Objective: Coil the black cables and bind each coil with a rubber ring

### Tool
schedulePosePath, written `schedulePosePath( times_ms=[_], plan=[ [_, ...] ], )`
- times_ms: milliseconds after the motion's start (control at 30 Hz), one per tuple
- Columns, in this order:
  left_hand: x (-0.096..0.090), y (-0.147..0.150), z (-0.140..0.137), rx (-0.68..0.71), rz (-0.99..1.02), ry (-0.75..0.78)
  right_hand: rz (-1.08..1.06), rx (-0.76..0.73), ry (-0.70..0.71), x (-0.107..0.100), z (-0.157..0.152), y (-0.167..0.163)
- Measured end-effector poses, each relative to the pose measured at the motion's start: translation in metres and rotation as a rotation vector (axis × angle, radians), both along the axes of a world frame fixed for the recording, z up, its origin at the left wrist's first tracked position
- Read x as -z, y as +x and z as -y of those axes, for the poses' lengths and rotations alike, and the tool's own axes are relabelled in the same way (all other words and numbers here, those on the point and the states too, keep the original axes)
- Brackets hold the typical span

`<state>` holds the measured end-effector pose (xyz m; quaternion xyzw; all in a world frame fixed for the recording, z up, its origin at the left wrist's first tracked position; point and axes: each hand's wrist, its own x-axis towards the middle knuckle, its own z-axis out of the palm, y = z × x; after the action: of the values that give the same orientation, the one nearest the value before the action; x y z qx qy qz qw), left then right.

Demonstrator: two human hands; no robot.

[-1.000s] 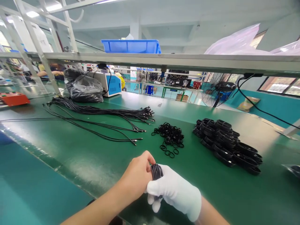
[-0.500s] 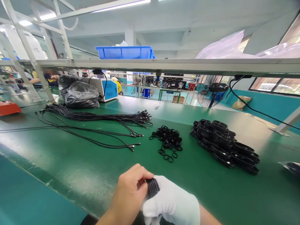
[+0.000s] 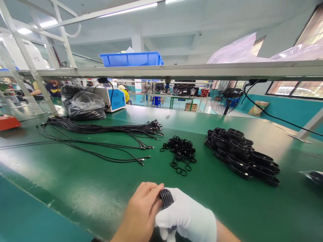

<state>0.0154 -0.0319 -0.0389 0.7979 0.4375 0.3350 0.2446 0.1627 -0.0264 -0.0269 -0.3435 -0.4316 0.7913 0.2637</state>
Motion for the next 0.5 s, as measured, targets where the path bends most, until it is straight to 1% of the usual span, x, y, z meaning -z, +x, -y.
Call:
schedulePosePath(
  times_ms=[67,100,167,233,300,333,400,500],
  plan=[
    [-0.001,0.002,0.001,-0.017,-0.014,0.022,0.002,0.003,-0.009,0.000,0.000,0.000],
    [-0.004,0.002,0.000,-0.010,-0.024,0.006,0.011,0.005,-0.012,-0.001,-0.001,0.001],
    [-0.013,-0.002,-0.008,0.042,-0.048,-0.085,0.037,0.029,-0.025,-0.002,-0.001,0.003],
    [-0.023,-0.005,-0.026,0.075,-0.044,-0.211,0.040,0.051,-0.050,-0.002,-0.001,0.006],
    [-0.026,-0.002,-0.052,0.050,-0.028,-0.296,0.012,0.033,-0.080,-0.001,-0.002,0.008],
    [-0.025,0.003,-0.066,0.021,-0.030,-0.305,-0.003,0.015,-0.094,0.001,-0.002,0.009],
    [-0.016,0.019,-0.091,-0.015,-0.052,-0.277,-0.013,-0.012,-0.096,0.003,-0.003,0.010],
    [0.004,0.052,-0.114,-0.052,-0.087,-0.238,0.013,-0.017,-0.017,0.006,-0.005,0.010]
  ],
)
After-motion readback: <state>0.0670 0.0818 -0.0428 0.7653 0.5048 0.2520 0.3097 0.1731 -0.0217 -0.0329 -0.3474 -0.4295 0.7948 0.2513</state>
